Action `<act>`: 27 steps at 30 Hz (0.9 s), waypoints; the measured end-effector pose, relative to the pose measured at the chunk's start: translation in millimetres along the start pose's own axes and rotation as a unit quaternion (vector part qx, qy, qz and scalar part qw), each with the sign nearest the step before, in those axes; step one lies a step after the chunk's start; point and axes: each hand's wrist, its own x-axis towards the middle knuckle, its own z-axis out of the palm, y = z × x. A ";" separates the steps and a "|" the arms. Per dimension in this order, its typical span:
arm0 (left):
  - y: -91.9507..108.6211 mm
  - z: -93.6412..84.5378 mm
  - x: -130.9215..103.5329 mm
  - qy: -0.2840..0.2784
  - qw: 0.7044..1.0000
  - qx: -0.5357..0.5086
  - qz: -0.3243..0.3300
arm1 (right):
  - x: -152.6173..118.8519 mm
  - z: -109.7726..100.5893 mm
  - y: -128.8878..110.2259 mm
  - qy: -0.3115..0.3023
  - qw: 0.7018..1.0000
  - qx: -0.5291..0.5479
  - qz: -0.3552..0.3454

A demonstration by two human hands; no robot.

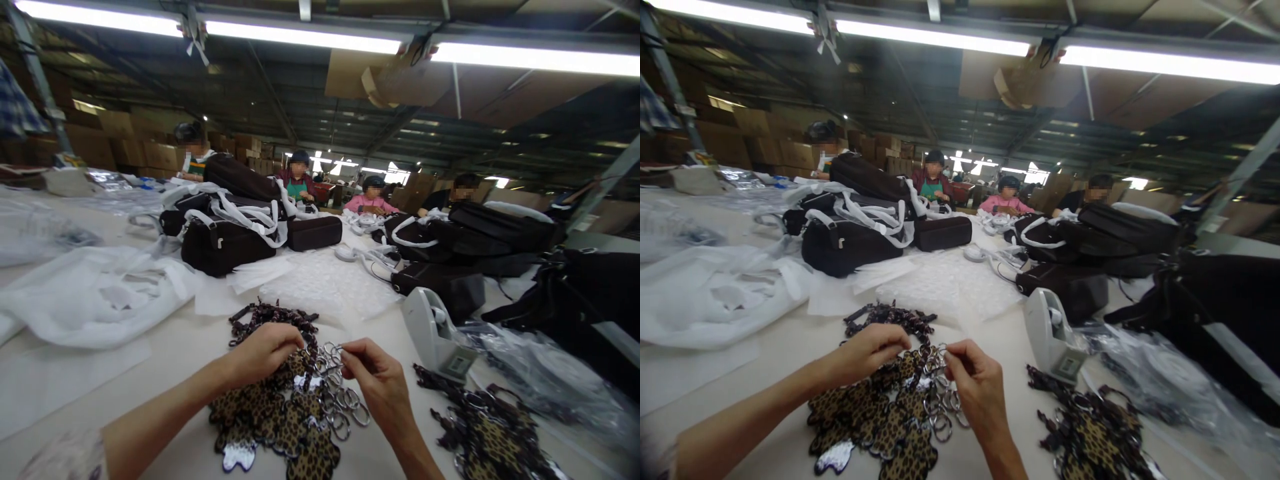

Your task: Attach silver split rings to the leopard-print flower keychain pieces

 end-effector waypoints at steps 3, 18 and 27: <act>-1.5 9.4 21.8 -0.022 0.990 0.094 0.102 | 0.6 -1.4 -1.8 -0.018 1.000 0.017 0.012; 26.6 36.2 33.0 -0.066 0.938 -0.309 -0.143 | 1.8 -0.4 -3.8 -0.055 0.994 0.084 0.048; 14.5 35.4 25.4 -0.081 0.903 -0.391 -0.159 | 1.2 -2.6 -1.0 -0.131 0.986 0.096 0.045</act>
